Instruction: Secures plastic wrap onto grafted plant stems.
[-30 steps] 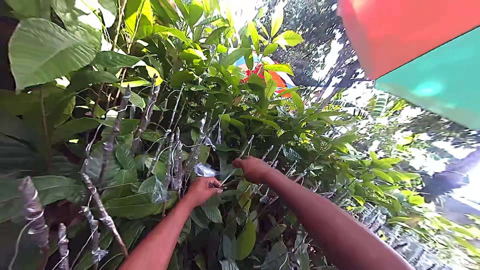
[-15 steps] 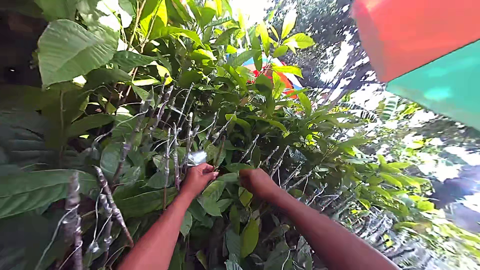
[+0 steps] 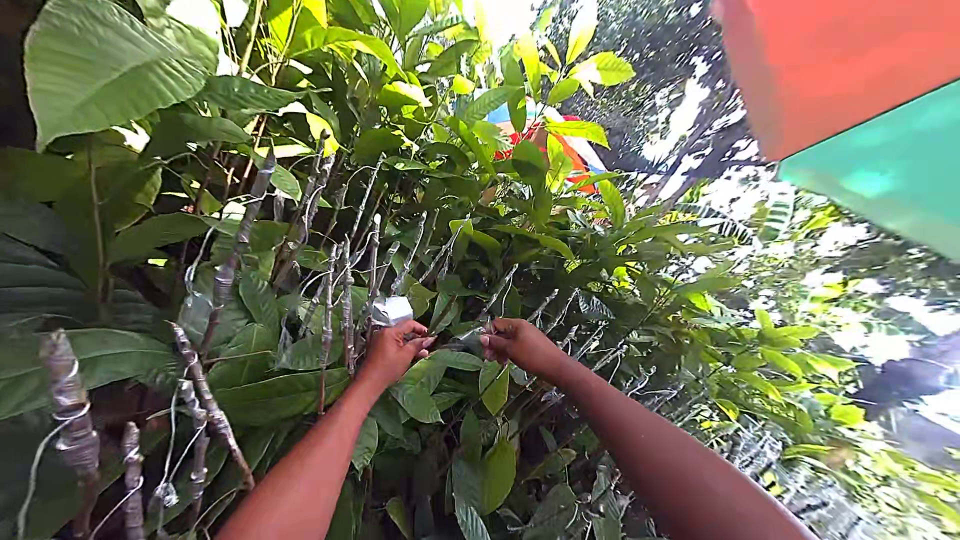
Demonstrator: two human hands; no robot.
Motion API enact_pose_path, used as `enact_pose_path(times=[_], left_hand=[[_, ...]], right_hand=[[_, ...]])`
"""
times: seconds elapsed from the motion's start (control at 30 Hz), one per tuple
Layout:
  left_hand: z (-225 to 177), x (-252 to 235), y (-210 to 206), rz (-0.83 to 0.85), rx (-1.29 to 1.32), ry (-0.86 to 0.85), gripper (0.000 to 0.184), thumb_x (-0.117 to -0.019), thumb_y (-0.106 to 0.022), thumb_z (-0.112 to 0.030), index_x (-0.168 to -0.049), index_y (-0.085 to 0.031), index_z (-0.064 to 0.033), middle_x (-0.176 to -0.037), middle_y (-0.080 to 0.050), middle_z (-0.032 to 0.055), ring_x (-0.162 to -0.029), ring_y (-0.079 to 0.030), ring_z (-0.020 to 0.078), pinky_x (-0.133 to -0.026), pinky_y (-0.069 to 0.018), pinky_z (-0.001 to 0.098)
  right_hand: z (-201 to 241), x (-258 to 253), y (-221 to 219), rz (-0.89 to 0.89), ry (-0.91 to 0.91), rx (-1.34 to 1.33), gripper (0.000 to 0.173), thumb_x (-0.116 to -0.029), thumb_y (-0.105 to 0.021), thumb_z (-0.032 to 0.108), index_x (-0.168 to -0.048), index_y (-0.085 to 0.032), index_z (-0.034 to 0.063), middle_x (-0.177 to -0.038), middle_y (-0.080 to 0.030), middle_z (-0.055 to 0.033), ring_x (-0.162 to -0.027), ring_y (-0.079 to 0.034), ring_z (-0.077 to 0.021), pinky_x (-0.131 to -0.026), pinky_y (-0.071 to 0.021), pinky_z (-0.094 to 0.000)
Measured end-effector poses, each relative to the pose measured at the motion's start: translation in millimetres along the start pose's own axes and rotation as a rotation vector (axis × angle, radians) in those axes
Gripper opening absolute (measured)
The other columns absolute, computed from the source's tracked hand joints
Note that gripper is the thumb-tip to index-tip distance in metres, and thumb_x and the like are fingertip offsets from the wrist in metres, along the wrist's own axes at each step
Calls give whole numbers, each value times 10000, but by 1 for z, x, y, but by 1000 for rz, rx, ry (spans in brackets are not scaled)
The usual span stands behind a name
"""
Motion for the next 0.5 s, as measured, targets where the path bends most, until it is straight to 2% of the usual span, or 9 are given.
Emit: enact_pose_path(times=[0.03,0.1,0.17,0.23,0.3,0.37,0.43,0.5], left_hand=[[0,0,0,-6,20,7,179,-979,-683,-135,-1103,-688,-7,-1022,-728,71,-823,-735,115,-802,-632,295],[1,0,3,-20,52,22,184,-978,-687,-130,-1114,-684,-5,-1036,-726,74,-820,-737,116,-796,-634,289],[2,0,6,-37,71,34,201,-977,-690,-135,-1131,-682,-6,-1053,-724,79,-827,-739,121,-798,-635,290],[2,0,7,-41,91,49,213,-978,-687,-126,-1151,-677,-1,-1072,-718,85,-839,-738,118,-806,-633,288],[3,0,6,-22,109,52,211,-978,-682,-109,-1153,-673,9,-1082,-711,92,-842,-735,117,-810,-632,284],[3,0,3,7,129,57,209,-971,-689,-98,-1148,-674,12,-1075,-713,90,-842,-733,115,-807,-631,282],[3,1,-2,54,139,78,219,-969,-692,-97,-1159,-670,9,-1083,-712,81,-851,-730,108,-818,-625,279],[3,2,-5,98,163,102,239,-968,-685,-82,-1182,-658,20,-1084,-705,91,-848,-721,109,-820,-620,284]], right_hand=[[-1,0,1,-4,-7,-7,277,-1051,-590,236,-1249,-592,42,-942,-713,-40,-776,-688,-78,-742,-574,-264],[-2,-2,3,-7,-23,-32,477,-1019,-639,183,-1440,-450,62,-954,-707,-68,-786,-695,-102,-762,-580,-281],[-2,-3,4,-9,-29,-49,593,-1009,-645,151,-1520,-353,75,-962,-700,-81,-781,-693,-109,-762,-581,-281],[-2,-5,4,5,-22,-29,524,-1037,-600,155,-1507,-388,69,-982,-696,-76,-795,-690,-99,-764,-578,-271],[0,-9,3,17,-13,12,379,-1060,-559,168,-1418,-510,56,-994,-699,-62,-806,-687,-80,-760,-571,-256],[1,-13,2,14,-17,31,344,-1057,-564,166,-1381,-544,52,-999,-699,-59,-808,-681,-80,-758,-567,-257],[5,-17,-1,2,-4,70,465,-1046,-567,135,-1490,-447,74,-1012,-692,-82,-816,-679,-114,-781,-568,-290],[14,-20,-5,3,53,233,566,-1046,-544,125,-1576,-346,113,-1078,-711,-121,-903,-713,-181,-877,-576,-365]])
Point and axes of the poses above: each hand's wrist, its own x-axis away from the middle knuckle, its own y-axis out of the back of the hand, z = x × y, the point moved 8 cm from there along -x, towards the middle knuckle
